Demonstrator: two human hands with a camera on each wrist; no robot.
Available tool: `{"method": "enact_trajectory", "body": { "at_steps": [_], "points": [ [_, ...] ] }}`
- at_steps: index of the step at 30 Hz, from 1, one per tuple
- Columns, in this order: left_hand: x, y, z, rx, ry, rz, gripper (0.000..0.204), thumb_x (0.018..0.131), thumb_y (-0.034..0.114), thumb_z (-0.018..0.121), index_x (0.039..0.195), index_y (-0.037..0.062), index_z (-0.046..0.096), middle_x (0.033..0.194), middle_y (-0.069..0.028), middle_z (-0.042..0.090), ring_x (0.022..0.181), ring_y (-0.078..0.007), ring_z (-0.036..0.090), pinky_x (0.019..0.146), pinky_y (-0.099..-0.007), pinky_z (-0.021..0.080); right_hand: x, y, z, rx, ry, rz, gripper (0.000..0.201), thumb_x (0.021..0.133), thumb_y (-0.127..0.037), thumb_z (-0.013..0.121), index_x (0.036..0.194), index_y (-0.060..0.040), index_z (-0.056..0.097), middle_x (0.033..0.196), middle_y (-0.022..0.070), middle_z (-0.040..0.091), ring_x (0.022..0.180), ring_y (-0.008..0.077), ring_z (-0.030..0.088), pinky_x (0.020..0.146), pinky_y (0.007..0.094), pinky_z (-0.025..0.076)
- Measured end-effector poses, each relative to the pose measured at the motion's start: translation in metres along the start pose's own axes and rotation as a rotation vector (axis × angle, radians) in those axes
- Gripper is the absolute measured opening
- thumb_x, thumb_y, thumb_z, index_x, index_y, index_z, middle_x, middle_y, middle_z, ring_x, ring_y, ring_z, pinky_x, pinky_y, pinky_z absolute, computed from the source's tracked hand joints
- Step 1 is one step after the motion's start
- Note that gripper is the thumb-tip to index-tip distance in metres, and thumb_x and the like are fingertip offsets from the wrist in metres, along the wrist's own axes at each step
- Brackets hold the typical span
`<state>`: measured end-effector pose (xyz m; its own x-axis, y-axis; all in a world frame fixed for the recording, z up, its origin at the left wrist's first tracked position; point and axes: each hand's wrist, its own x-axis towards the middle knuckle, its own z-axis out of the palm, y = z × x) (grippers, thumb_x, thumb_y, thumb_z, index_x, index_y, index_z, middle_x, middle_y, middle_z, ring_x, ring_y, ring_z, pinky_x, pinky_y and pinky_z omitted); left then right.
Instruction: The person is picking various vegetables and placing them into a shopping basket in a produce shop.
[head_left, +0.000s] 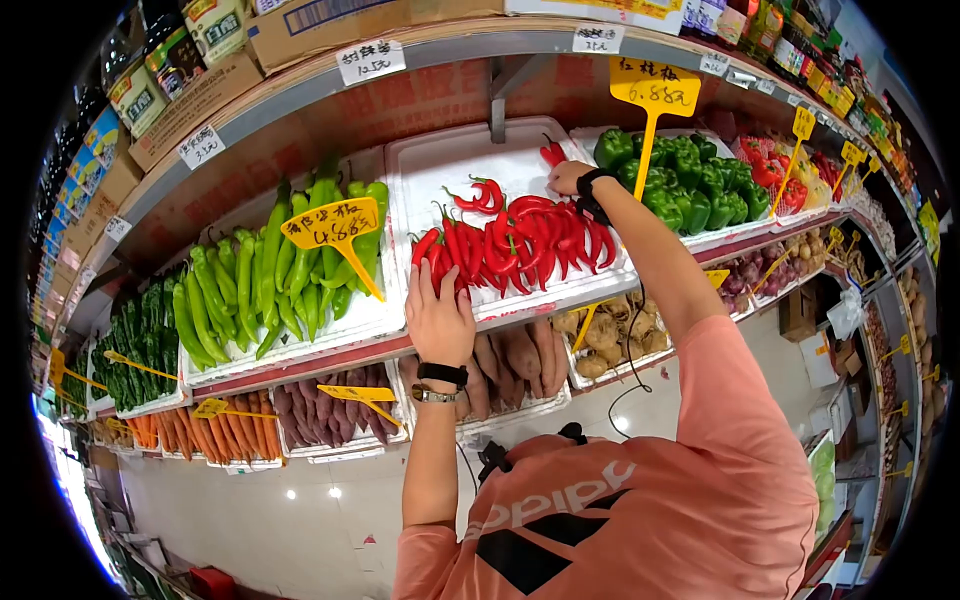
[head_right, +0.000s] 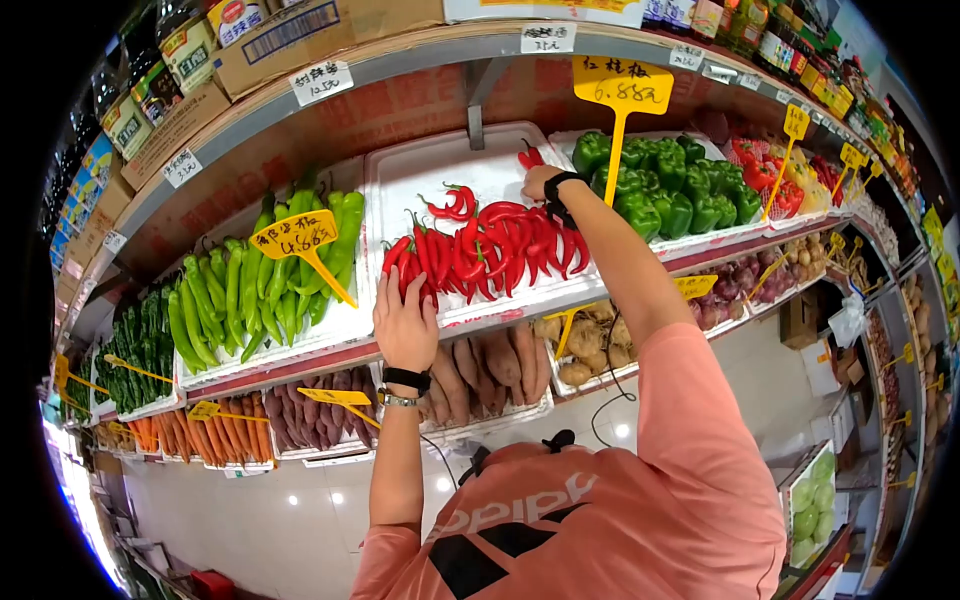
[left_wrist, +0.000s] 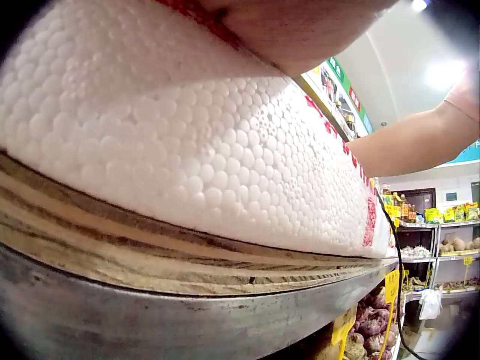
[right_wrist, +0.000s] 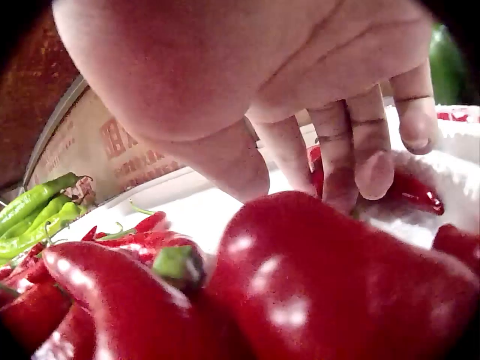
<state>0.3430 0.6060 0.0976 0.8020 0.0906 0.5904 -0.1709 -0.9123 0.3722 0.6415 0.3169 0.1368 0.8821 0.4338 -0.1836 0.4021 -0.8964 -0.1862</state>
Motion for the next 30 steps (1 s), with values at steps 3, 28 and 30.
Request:
{"method": "enact_trajectory", "body": {
  "at_steps": [3, 28, 30],
  "points": [
    [0.0, 0.0, -0.001, 0.017, -0.008, 0.006, 0.039, 0.092, 0.018, 0.06, 0.13, 0.0145, 0.065, 0.151, -0.0181, 0.048, 0.14, -0.04, 0.042, 0.112, -0.0485, 0.036, -0.003, 0.004, 0.007, -0.04, 0.057, -0.028, 0.037, 0.086, -0.029, 0.056, 0.102, -0.0025, 0.075, 0.106, 0.0223, 0.072, 0.102, 0.0384, 0.069, 0.095, 0.0446, 0.052],
    [-0.002, 0.0, 0.0, 0.065, -0.046, 0.033, 0.04, 0.092, 0.019, 0.059, 0.132, 0.0141, 0.064, 0.151, -0.0189, 0.047, 0.141, -0.0397, 0.041, 0.113, -0.0489, 0.035, -0.18, -0.066, 0.036, 0.093, 0.366, -0.105, 0.025, 0.084, -0.016, 0.073, 0.107, -0.011, 0.067, 0.103, 0.0125, 0.065, 0.099, 0.0353, 0.067, 0.083, 0.0483, 0.054],
    [-0.002, -0.001, 0.002, 0.055, -0.035, 0.028, 0.04, 0.092, 0.019, 0.059, 0.132, 0.0139, 0.064, 0.151, -0.0191, 0.048, 0.14, -0.0399, 0.041, 0.113, -0.0492, 0.035, -0.181, -0.063, 0.025, 0.116, 0.396, -0.17, 0.023, 0.085, -0.015, 0.072, 0.107, -0.0107, 0.067, 0.104, 0.0133, 0.064, 0.101, 0.0356, 0.066, 0.085, 0.0473, 0.054]
  ]
}}
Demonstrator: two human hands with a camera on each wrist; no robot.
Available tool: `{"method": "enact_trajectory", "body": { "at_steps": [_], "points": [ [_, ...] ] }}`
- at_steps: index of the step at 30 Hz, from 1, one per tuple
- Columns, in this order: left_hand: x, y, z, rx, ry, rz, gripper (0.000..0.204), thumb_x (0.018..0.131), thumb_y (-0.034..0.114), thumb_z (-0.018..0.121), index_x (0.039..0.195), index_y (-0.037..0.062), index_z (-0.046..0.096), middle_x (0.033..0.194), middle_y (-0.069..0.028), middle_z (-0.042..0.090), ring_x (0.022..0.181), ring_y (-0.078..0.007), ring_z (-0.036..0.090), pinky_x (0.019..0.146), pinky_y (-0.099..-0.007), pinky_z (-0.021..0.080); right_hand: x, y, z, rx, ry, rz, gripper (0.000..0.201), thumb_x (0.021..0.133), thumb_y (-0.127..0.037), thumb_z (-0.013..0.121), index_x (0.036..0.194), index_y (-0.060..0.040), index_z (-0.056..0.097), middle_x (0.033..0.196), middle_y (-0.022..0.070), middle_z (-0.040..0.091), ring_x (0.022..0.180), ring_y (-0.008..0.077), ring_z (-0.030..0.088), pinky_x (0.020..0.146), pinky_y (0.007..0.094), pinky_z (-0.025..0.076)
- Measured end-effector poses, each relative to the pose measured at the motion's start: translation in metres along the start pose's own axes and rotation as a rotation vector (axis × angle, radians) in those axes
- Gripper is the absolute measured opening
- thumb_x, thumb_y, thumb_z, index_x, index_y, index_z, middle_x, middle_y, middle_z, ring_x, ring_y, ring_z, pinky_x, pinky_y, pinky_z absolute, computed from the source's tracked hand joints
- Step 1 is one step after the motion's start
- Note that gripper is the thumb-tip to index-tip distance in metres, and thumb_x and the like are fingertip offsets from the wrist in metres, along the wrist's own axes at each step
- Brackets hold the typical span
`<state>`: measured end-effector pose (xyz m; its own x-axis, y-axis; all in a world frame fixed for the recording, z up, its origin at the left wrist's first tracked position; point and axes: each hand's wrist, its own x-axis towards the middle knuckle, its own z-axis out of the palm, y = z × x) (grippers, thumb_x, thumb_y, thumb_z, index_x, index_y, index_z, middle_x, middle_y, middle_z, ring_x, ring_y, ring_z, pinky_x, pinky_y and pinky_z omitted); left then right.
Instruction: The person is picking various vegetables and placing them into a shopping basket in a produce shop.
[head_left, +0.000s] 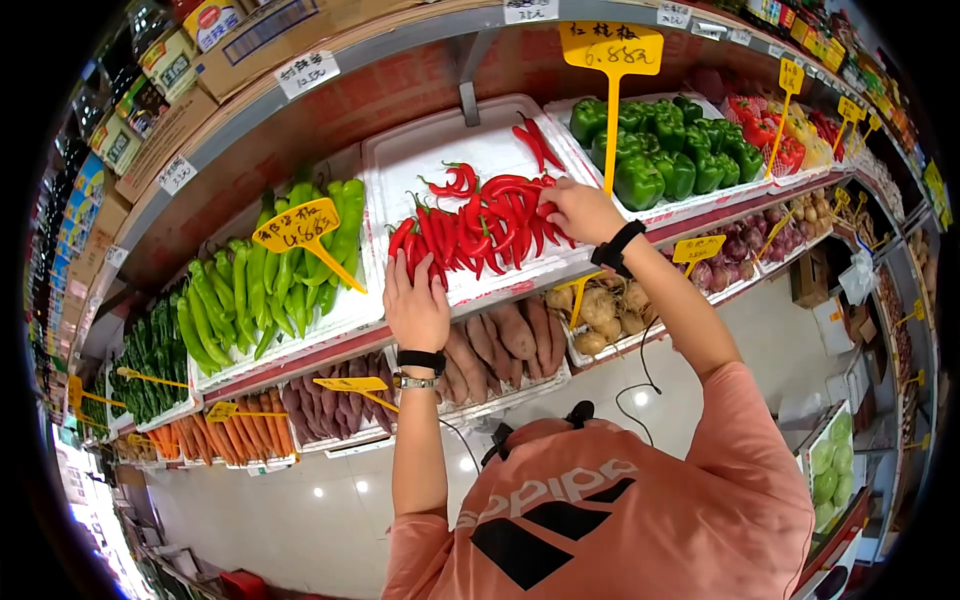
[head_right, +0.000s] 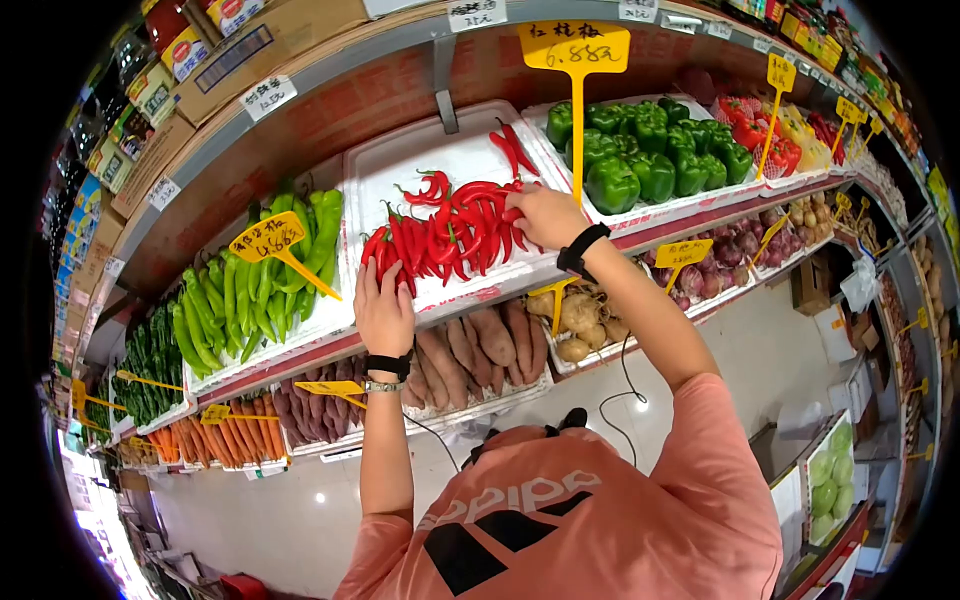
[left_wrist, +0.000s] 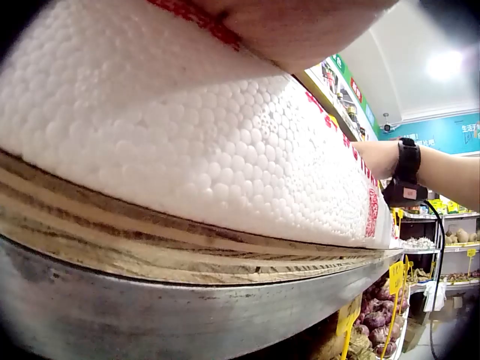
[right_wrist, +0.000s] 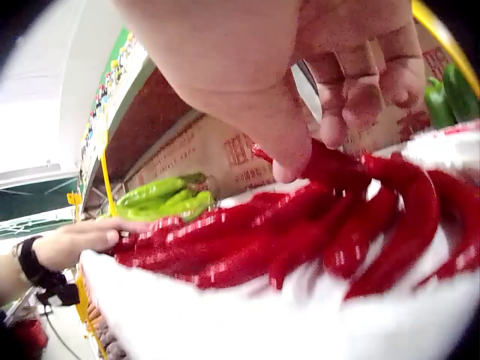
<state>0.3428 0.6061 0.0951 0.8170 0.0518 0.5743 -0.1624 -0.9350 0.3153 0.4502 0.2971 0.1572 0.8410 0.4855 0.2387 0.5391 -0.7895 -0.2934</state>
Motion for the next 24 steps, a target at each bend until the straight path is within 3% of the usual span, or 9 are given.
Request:
{"method": "enact_trajectory", "body": {
  "at_steps": [4, 6, 10, 14, 16, 20, 22, 24],
  "points": [
    [0.0, -0.003, 0.003, -0.001, 0.019, 0.007, 0.04, 0.092, 0.02, 0.059, 0.131, 0.0135, 0.065, 0.15, -0.0193, 0.049, 0.14, -0.0402, 0.041, 0.113, -0.0499, 0.036, 0.023, 0.004, -0.024, 0.043, 0.226, -0.098, 0.025, 0.09, -0.016, 0.069, 0.112, -0.0036, 0.066, 0.105, 0.0177, 0.062, 0.099, 0.0397, 0.063, 0.088, 0.0463, 0.051],
    [0.0, -0.001, 0.001, -0.012, 0.02, -0.01, 0.039, 0.092, 0.02, 0.059, 0.13, 0.0132, 0.065, 0.15, -0.0195, 0.049, 0.14, -0.0404, 0.042, 0.112, -0.05, 0.036, 0.046, 0.004, -0.04, 0.096, 0.218, -0.026, 0.028, 0.091, -0.015, 0.066, 0.116, -0.0017, 0.065, 0.107, 0.0255, 0.067, 0.103, 0.0439, 0.063, 0.09, 0.0487, 0.051],
    [0.0, -0.002, 0.001, -0.038, 0.039, -0.021, 0.037, 0.092, 0.02, 0.06, 0.128, 0.0119, 0.066, 0.148, -0.0206, 0.05, 0.139, -0.0402, 0.042, 0.112, -0.0499, 0.036, 0.118, 0.034, -0.036, -0.029, 0.283, 0.028, 0.029, 0.092, -0.017, 0.059, 0.117, -0.0037, 0.065, 0.103, 0.0279, 0.07, 0.1, 0.0458, 0.066, 0.09, 0.0536, 0.052],
    [-0.001, -0.001, 0.0, -0.053, 0.045, -0.023, 0.037, 0.093, 0.021, 0.06, 0.128, 0.0115, 0.066, 0.148, -0.021, 0.049, 0.14, -0.0397, 0.042, 0.112, -0.0499, 0.036, 0.176, 0.052, -0.012, -0.208, 0.029, 0.254, 0.036, 0.091, -0.025, 0.062, 0.119, -0.0032, 0.064, 0.113, 0.0278, 0.069, 0.108, 0.0428, 0.067, 0.095, 0.0512, 0.053],
    [0.0, -0.002, 0.0, -0.06, 0.053, -0.026, 0.037, 0.093, 0.021, 0.06, 0.129, 0.0116, 0.065, 0.149, -0.021, 0.048, 0.14, -0.0394, 0.041, 0.112, -0.0498, 0.036, 0.194, 0.084, 0.015, -0.25, 0.001, 0.208, 0.036, 0.091, -0.022, 0.06, 0.121, -0.0032, 0.063, 0.111, 0.027, 0.069, 0.108, 0.0435, 0.066, 0.095, 0.0515, 0.051],
    [-0.001, -0.003, -0.001, -0.062, 0.061, -0.034, 0.036, 0.094, 0.021, 0.058, 0.128, 0.0145, 0.066, 0.149, -0.0195, 0.048, 0.14, -0.0391, 0.042, 0.112, -0.0487, 0.037, 0.207, 0.114, 0.048, -0.212, 0.032, 0.281, 0.046, 0.089, -0.027, 0.065, 0.129, -0.0063, 0.063, 0.111, 0.0252, 0.07, 0.106, 0.0424, 0.066, 0.099, 0.0461, 0.051],
    [-0.001, -0.003, 0.0, -0.059, 0.073, -0.036, 0.035, 0.094, 0.021, 0.058, 0.127, 0.0141, 0.066, 0.149, -0.0192, 0.048, 0.14, -0.0388, 0.042, 0.112, -0.0485, 0.037, 0.203, 0.11, 0.046, -0.233, -0.014, 0.326, 0.041, 0.09, -0.018, 0.065, 0.13, -0.0089, 0.065, 0.123, 0.0229, 0.068, 0.117, 0.0399, 0.064, 0.102, 0.0483, 0.05],
    [0.001, -0.002, 0.0, -0.059, 0.068, -0.037, 0.035, 0.093, 0.021, 0.058, 0.127, 0.0142, 0.066, 0.149, -0.0188, 0.048, 0.139, -0.0386, 0.042, 0.111, -0.0486, 0.037, 0.207, 0.121, 0.051, -0.138, 0.079, 0.229, 0.043, 0.081, -0.013, 0.071, 0.123, -0.0054, 0.067, 0.112, 0.0217, 0.072, 0.107, 0.0377, 0.068, 0.097, 0.0447, 0.053]
  ]
}}
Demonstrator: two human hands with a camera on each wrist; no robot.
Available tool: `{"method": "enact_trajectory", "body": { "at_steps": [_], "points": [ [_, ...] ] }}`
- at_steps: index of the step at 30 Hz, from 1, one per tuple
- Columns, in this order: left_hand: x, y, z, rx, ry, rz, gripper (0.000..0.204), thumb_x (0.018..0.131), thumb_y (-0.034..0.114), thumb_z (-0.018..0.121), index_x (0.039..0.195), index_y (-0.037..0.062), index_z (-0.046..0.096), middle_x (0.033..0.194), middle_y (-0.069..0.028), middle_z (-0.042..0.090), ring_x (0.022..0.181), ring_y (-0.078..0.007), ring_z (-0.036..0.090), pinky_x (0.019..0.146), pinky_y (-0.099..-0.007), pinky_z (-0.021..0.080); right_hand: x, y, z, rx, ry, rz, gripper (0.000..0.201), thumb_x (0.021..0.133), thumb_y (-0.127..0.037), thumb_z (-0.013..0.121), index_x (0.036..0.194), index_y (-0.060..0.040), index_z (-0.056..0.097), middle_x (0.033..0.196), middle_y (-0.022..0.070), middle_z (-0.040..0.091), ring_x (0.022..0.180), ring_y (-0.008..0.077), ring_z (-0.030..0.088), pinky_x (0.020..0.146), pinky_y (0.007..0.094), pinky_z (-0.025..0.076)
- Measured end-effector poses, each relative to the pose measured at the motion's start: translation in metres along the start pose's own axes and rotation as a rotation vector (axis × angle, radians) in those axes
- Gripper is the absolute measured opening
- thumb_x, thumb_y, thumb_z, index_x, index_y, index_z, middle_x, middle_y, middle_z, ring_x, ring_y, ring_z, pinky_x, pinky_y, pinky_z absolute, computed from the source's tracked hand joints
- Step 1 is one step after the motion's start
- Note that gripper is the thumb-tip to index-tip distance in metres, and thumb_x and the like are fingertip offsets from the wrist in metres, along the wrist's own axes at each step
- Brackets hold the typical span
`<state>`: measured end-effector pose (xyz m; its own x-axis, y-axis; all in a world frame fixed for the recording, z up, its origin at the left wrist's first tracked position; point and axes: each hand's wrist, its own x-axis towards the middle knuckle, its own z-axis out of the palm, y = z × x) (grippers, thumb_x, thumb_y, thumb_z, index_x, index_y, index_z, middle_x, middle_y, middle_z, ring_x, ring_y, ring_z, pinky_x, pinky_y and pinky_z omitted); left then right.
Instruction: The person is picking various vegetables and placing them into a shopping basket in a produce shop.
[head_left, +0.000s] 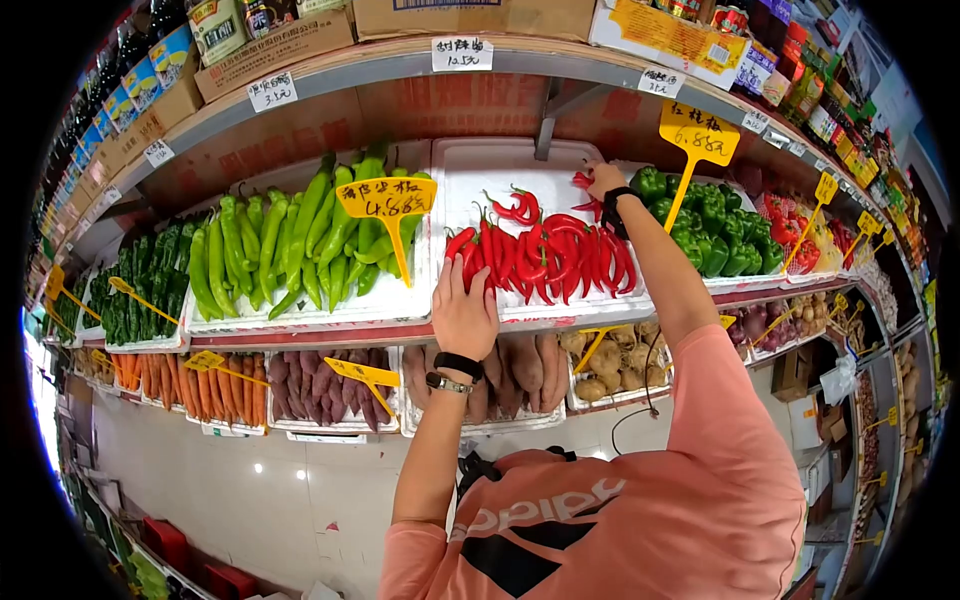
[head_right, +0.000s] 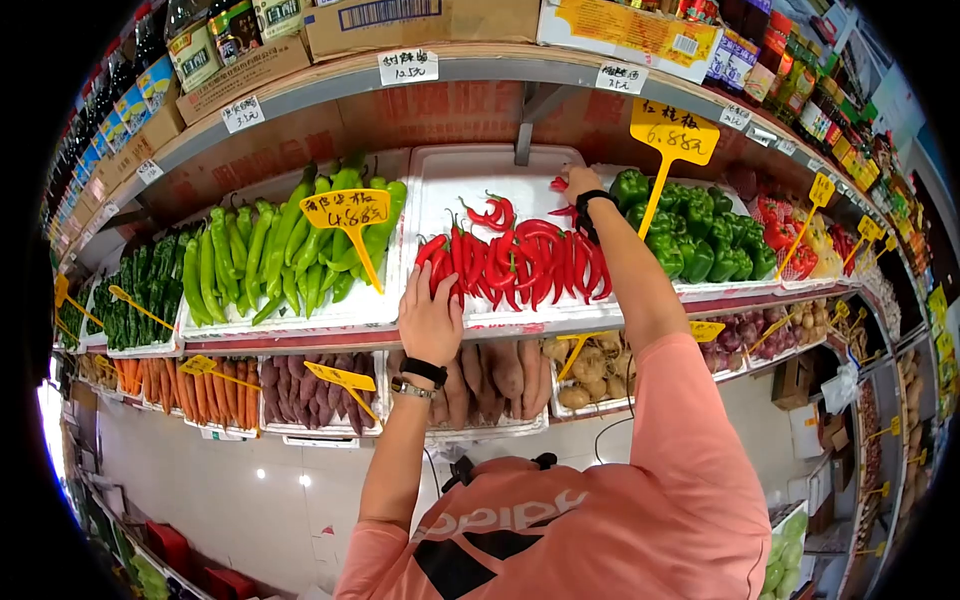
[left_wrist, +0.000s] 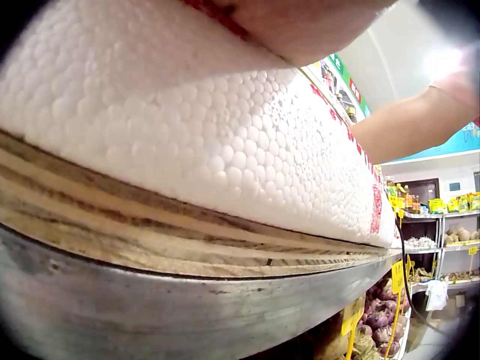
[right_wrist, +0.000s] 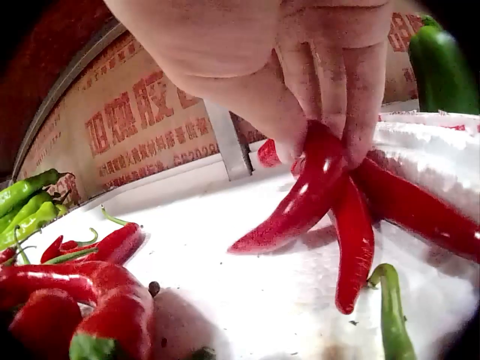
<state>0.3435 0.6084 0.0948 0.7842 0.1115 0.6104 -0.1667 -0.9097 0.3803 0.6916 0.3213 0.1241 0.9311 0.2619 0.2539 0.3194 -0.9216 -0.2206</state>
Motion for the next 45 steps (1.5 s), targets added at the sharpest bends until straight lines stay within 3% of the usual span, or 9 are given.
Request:
{"method": "enact_trajectory", "body": {
  "at_steps": [12, 18, 25, 28, 31, 34, 35, 39, 45],
  "points": [
    [0.001, 0.003, 0.0, 0.017, -0.012, -0.003, 0.037, 0.091, 0.018, 0.06, 0.127, 0.0119, 0.066, 0.149, -0.0198, 0.048, 0.14, -0.0379, 0.041, 0.111, -0.0492, 0.037, -0.03, -0.02, -0.024, 0.148, -0.102, -0.049, 0.044, 0.07, -0.011, 0.078, 0.113, -0.0088, 0.073, 0.107, 0.0166, 0.074, 0.101, 0.0324, 0.07, 0.091, 0.0397, 0.055],
    [0.001, 0.004, 0.0, 0.017, 0.004, 0.001, 0.037, 0.09, 0.016, 0.06, 0.127, 0.0143, 0.066, 0.146, -0.019, 0.051, 0.138, -0.0387, 0.044, 0.111, -0.049, 0.038, -0.032, -0.029, -0.03, 0.127, -0.393, -0.254, 0.041, 0.068, -0.018, 0.085, 0.106, -0.0087, 0.076, 0.107, 0.0149, 0.074, 0.1, 0.0303, 0.07, 0.087, 0.0385, 0.055],
    [0.001, 0.003, 0.0, 0.007, 0.0, 0.02, 0.037, 0.09, 0.016, 0.06, 0.126, 0.011, 0.066, 0.147, -0.0201, 0.05, 0.138, -0.0394, 0.043, 0.109, -0.0509, 0.038, -0.046, -0.04, -0.032, -0.201, -0.326, -0.09, 0.038, 0.07, -0.022, 0.086, 0.105, -0.0121, 0.076, 0.108, 0.0122, 0.072, 0.107, 0.0289, 0.067, 0.094, 0.0408, 0.053],
    [0.0, 0.003, 0.0, 0.01, 0.009, 0.022, 0.037, 0.09, 0.016, 0.06, 0.126, 0.0112, 0.066, 0.147, -0.0202, 0.05, 0.138, -0.0393, 0.043, 0.109, -0.0507, 0.038, -0.046, -0.037, -0.017, -0.329, -0.118, -0.104, 0.036, 0.07, -0.022, 0.086, 0.103, -0.0126, 0.076, 0.107, 0.0129, 0.07, 0.11, 0.0305, 0.065, 0.095, 0.0406, 0.052],
    [0.0, 0.003, 0.0, 0.017, 0.009, 0.024, 0.036, 0.09, 0.016, 0.06, 0.126, 0.0115, 0.066, 0.147, -0.0201, 0.05, 0.138, -0.0392, 0.043, 0.109, -0.0504, 0.038, -0.039, -0.031, -0.012, -0.332, -0.128, -0.109, 0.042, 0.074, -0.026, 0.083, 0.11, -0.0086, 0.074, 0.115, 0.0161, 0.069, 0.114, 0.0299, 0.065, 0.095, 0.0446, 0.052],
    [0.001, 0.003, 0.0, 0.025, 0.006, 0.024, 0.036, 0.09, 0.016, 0.06, 0.126, 0.0116, 0.067, 0.147, -0.0201, 0.05, 0.138, -0.0392, 0.043, 0.109, -0.0503, 0.038, -0.045, -0.039, -0.037, 0.008, -0.314, -0.281, 0.038, 0.07, -0.021, 0.087, 0.104, -0.0078, 0.073, 0.101, 0.0133, 0.069, 0.103, 0.0284, 0.067, 0.088, 0.039, 0.053],
    [0.001, 0.003, 0.0, 0.027, 0.007, 0.026, 0.037, 0.09, 0.016, 0.06, 0.126, 0.0116, 0.067, 0.146, -0.0201, 0.05, 0.138, -0.0393, 0.043, 0.109, -0.0503, 0.038, -0.051, -0.049, -0.048, 0.032, -0.386, -0.259, 0.042, 0.069, -0.027, 0.088, 0.101, -0.005, 0.072, 0.107, 0.0154, 0.071, 0.102, 0.0312, 0.067, 0.088, 0.0359, 0.054],
    [0.001, 0.004, -0.001, 0.034, 0.013, 0.021, 0.035, 0.091, 0.016, 0.058, 0.125, 0.0134, 0.067, 0.145, -0.0199, 0.053, 0.136, -0.0398, 0.046, 0.111, -0.0488, 0.038, -0.069, -0.062, -0.056, 0.079, -0.592, -0.248, 0.039, 0.068, -0.028, 0.09, 0.093, -0.0065, 0.07, 0.089, 0.0126, 0.071, 0.089, 0.0315, 0.069, 0.078, 0.0388, 0.053],
    [0.002, 0.004, 0.001, 0.058, 0.002, 0.035, 0.037, 0.09, 0.017, 0.06, 0.126, 0.012, 0.067, 0.145, -0.0197, 0.052, 0.137, -0.0393, 0.045, 0.107, -0.0501, 0.039, -0.087, -0.069, -0.052, -0.042, -0.454, -0.277, 0.041, 0.069, -0.03, 0.087, 0.096, -0.0061, 0.068, 0.091, 0.0157, 0.072, 0.093, 0.0336, 0.07, 0.081, 0.0419, 0.054]
  ]
}}
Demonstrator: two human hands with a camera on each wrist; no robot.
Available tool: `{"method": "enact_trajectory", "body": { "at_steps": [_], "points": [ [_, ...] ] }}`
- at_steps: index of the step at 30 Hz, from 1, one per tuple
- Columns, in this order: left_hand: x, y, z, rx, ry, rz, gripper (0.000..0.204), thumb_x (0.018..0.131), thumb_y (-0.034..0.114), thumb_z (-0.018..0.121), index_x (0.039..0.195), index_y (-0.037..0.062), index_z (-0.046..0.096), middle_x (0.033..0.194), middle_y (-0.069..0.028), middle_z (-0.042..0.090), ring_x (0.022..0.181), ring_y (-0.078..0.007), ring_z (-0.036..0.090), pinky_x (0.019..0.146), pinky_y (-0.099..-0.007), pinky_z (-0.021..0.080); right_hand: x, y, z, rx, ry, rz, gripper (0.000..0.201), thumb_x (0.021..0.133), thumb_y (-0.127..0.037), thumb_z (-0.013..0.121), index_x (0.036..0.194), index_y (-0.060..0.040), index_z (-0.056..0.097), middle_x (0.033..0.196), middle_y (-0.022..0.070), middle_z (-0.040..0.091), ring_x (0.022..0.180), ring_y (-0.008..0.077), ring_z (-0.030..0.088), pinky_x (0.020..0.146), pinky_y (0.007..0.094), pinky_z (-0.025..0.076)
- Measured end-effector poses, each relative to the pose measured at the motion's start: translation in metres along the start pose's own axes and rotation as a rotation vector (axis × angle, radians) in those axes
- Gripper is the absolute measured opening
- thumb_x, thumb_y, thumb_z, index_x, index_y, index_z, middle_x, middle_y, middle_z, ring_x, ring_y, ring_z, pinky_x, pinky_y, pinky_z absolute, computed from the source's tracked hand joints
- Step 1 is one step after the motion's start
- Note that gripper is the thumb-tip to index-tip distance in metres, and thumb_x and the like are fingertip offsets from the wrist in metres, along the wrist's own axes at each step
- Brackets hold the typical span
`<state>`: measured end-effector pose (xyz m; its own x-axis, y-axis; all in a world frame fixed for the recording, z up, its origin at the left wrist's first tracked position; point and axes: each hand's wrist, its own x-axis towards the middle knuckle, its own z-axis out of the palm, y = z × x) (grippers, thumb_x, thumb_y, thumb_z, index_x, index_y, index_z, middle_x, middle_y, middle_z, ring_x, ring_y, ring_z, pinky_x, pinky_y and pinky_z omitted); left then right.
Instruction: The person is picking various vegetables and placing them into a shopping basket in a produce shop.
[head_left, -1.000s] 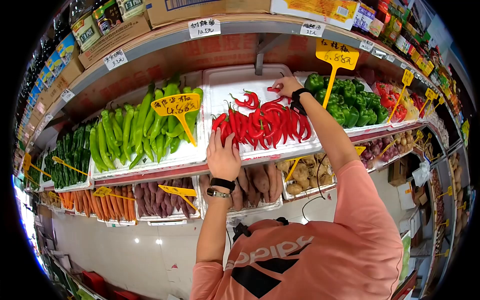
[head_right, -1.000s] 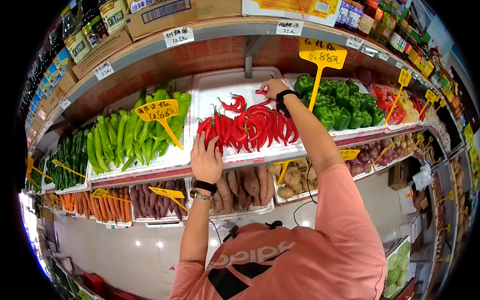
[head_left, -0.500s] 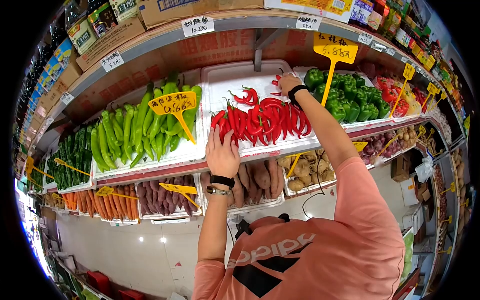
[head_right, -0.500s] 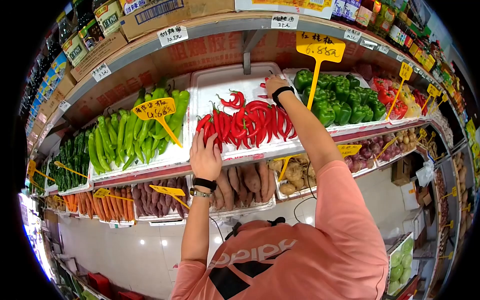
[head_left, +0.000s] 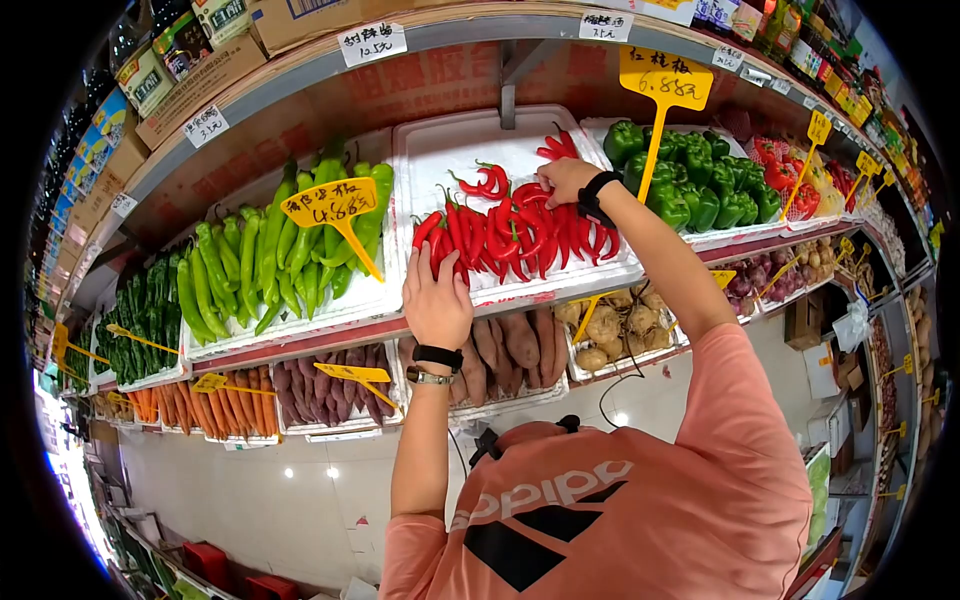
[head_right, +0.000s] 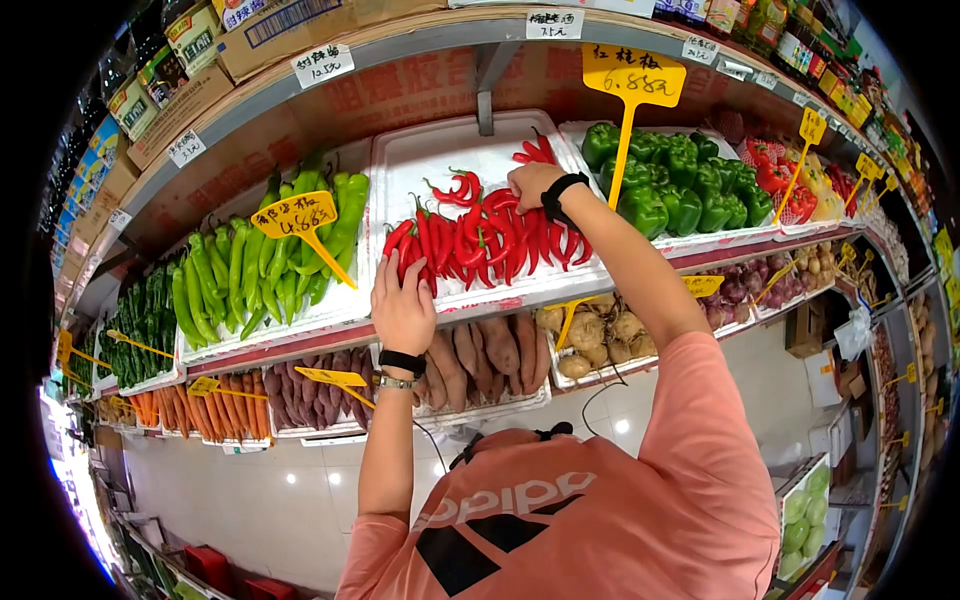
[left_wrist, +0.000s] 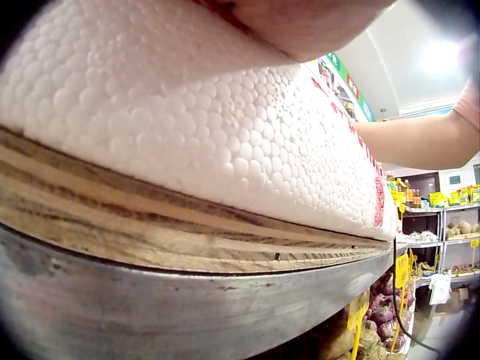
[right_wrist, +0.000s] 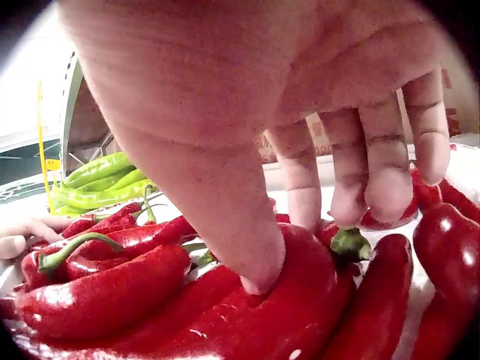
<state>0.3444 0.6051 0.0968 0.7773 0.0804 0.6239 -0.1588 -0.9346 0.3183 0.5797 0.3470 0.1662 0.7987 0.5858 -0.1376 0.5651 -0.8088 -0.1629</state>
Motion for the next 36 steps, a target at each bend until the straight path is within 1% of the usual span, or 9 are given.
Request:
{"method": "enact_trajectory", "body": {
  "at_steps": [4, 9, 14, 18, 22, 25, 27, 32, 36],
  "points": [
    [0.0, -0.001, 0.0, -0.006, -0.001, 0.002, 0.037, 0.09, 0.018, 0.06, 0.126, 0.0122, 0.067, 0.146, -0.0196, 0.051, 0.137, -0.0392, 0.045, 0.108, -0.05, 0.039, -0.011, -0.016, -0.007, -0.123, 0.072, 0.028, 0.041, 0.067, -0.028, 0.085, 0.096, -0.0038, 0.068, 0.094, 0.0179, 0.072, 0.095, 0.0352, 0.07, 0.082, 0.0428, 0.055],
    [0.0, -0.001, 0.0, -0.034, -0.005, -0.019, 0.037, 0.09, 0.017, 0.06, 0.126, 0.0122, 0.067, 0.146, -0.0198, 0.051, 0.137, -0.0393, 0.044, 0.11, -0.0498, 0.039, -0.006, 0.006, -0.033, 0.092, 0.109, -0.088, 0.037, 0.067, -0.027, 0.082, 0.093, -0.003, 0.07, 0.092, 0.0197, 0.073, 0.093, 0.0364, 0.07, 0.08, 0.0396, 0.055],
    [0.0, -0.001, -0.002, -0.039, -0.006, -0.026, 0.035, 0.092, 0.017, 0.058, 0.126, 0.0149, 0.067, 0.146, -0.0184, 0.052, 0.138, -0.0389, 0.045, 0.111, -0.0485, 0.038, 0.0, 0.006, -0.064, 0.154, -0.087, 0.008, 0.037, 0.07, -0.022, 0.083, 0.1, -0.0034, 0.07, 0.087, 0.0118, 0.072, 0.082, 0.025, 0.07, 0.071, 0.036, 0.053],
    [0.001, 0.001, -0.003, -0.048, 0.003, -0.053, 0.035, 0.091, 0.016, 0.059, 0.126, 0.0146, 0.067, 0.146, -0.0182, 0.052, 0.137, -0.039, 0.045, 0.111, -0.0487, 0.039, 0.0, -0.012, -0.077, 0.332, -0.183, -0.201, 0.035, 0.08, -0.015, 0.079, 0.111, -0.004, 0.07, 0.076, 0.0055, 0.067, 0.066, 0.0156, 0.064, 0.057, 0.0317, 0.05],
    [0.0, 0.0, -0.003, -0.07, 0.001, -0.051, 0.036, 0.089, 0.015, 0.06, 0.124, 0.011, 0.068, 0.147, -0.0207, 0.05, 0.138, -0.039, 0.044, 0.11, -0.0499, 0.038, 0.016, 0.003, -0.091, 0.52, 0.05, -0.161, 0.032, 0.086, -0.007, 0.07, 0.117, -0.0012, 0.064, 0.075, 0.0022, 0.065, 0.062, 0.0101, 0.062, 0.054, 0.0268, 0.051],
    [0.002, 0.001, -0.001, -0.064, -0.004, -0.042, 0.037, 0.088, 0.015, 0.06, 0.125, 0.0108, 0.067, 0.147, -0.0207, 0.049, 0.138, -0.0394, 0.044, 0.111, -0.0499, 0.038, 0.052, 0.029, -0.058, 0.553, 0.302, -0.008, 0.036, 0.089, -0.013, 0.072, 0.121, 0.0001, 0.061, 0.085, 0.0084, 0.069, 0.064, 0.0141, 0.066, 0.058, 0.0294, 0.056],
    [0.001, 0.0, -0.002, -0.046, -0.015, -0.037, 0.038, 0.088, 0.015, 0.061, 0.125, 0.0107, 0.067, 0.147, -0.0207, 0.049, 0.138, -0.0397, 0.043, 0.111, -0.0499, 0.038, 0.085, 0.053, -0.032, 0.626, 0.295, 0.12, 0.046, 0.087, -0.02, 0.072, 0.127, -0.0001, 0.061, 0.092, 0.0165, 0.073, 0.066, 0.0205, 0.071, 0.064, 0.033, 0.06],
    [0.002, 0.002, -0.005, -0.043, -0.013, -0.05, 0.035, 0.091, 0.016, 0.058, 0.125, 0.0142, 0.068, 0.148, -0.0176, 0.049, 0.138, -0.0396, 0.044, 0.109, -0.0496, 0.04, 0.106, 0.063, -0.005, 0.511, 0.215, 0.325, 0.026, 0.084, -0.013, 0.063, 0.101, 0.0062, 0.067, 0.079, 0.0168, 0.072, 0.065, 0.0225, 0.072, 0.058, 0.0367, 0.058],
    [0.002, 0.001, -0.004, -0.05, 0.007, -0.042, 0.035, 0.091, 0.016, 0.059, 0.125, 0.0138, 0.068, 0.148, -0.0178, 0.05, 0.137, -0.0394, 0.045, 0.109, -0.0497, 0.04, 0.107, 0.065, 0.009, 0.332, 0.168, 0.306, 0.033, 0.078, -0.019, 0.07, 0.101, 0.004, 0.072, 0.088, 0.0209, 0.075, 0.075, 0.031, 0.073, 0.071, 0.0402, 0.059]
  ]
}}
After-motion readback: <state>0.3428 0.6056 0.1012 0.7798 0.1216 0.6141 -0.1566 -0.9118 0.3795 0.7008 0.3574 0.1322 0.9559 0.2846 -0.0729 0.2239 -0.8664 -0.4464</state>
